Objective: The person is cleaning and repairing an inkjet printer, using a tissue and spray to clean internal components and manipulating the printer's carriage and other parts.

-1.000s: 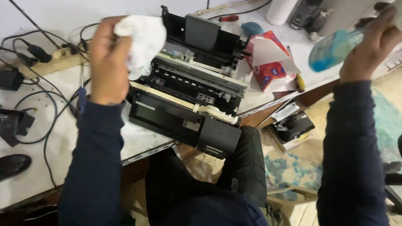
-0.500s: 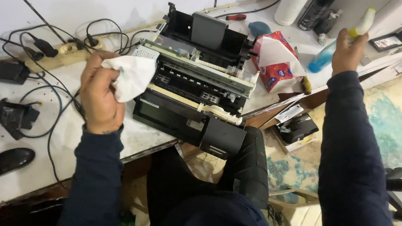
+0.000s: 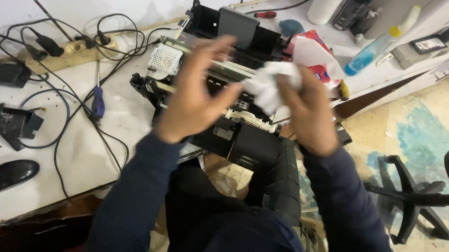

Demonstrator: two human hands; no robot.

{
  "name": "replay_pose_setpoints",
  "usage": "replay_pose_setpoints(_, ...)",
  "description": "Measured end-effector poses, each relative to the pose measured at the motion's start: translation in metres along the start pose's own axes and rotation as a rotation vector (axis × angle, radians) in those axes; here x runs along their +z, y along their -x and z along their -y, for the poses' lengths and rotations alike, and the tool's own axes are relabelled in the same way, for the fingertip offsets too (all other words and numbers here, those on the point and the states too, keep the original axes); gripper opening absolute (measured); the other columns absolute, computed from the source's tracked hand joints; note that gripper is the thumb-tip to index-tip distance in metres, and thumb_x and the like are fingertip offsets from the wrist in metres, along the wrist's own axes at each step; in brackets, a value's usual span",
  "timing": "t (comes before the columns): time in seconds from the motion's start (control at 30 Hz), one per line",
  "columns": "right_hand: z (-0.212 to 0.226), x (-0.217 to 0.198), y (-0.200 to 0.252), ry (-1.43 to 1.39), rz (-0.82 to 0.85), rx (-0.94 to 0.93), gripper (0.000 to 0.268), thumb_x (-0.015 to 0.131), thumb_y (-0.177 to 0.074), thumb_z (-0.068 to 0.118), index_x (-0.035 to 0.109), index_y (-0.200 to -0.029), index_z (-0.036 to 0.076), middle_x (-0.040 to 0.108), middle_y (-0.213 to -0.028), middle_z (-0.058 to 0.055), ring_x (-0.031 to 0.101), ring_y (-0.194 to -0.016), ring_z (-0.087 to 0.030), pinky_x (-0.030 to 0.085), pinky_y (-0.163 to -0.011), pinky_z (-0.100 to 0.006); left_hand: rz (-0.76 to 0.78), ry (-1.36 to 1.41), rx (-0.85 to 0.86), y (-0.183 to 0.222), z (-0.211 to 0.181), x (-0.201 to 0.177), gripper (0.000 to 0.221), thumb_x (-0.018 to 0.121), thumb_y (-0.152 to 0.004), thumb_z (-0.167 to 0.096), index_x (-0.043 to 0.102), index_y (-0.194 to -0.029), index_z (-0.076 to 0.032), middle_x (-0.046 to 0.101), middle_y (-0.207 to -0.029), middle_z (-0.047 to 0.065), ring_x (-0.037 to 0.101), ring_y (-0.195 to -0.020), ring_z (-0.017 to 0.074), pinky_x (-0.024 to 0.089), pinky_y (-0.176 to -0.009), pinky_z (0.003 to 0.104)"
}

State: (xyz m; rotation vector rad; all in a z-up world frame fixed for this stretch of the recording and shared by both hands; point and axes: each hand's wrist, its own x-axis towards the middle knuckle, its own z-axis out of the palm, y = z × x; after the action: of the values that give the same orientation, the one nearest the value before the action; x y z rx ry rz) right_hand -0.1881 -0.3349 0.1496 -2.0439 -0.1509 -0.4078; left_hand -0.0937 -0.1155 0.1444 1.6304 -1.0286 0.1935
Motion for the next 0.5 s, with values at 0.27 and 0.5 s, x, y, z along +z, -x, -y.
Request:
replay_pose_setpoints(0.27,-0.045,0.074,0.107,-0.567,-0.810,0.597,0.021,0.049,-0.104,0.021,0.064,-0.111,0.009,0.067,-0.109,-0.014,0.059,-0.102,-0.022,0.040,-0.100,-0.050,-0.275,-0.288,-0.686,0.082,0.067,-0.084,0.098,0.076,-0.096,-0.048,0.026,-0.155,0.011,0.030,-0.155,0.042,0.030,-0.147,0.0538,0.018,-0.125,0.059)
replay_pose_setpoints(0.5,-0.053,0.093,0.118,-1.218,-0.581,0.647,0.050,0.045,-0.099,0.017,0.051,-0.144,-0.004,0.062,-0.131,-0.035,0.061,-0.119,-0.045,0.043,-0.108,-0.067,-0.460,-0.533,-0.366,0.102,0.130,-0.063,0.043,0.084,-0.102,-0.029,0.059,-0.121,0.000,0.072,-0.107,0.025,0.070,-0.104,0.0434,0.055,-0.090,0.053)
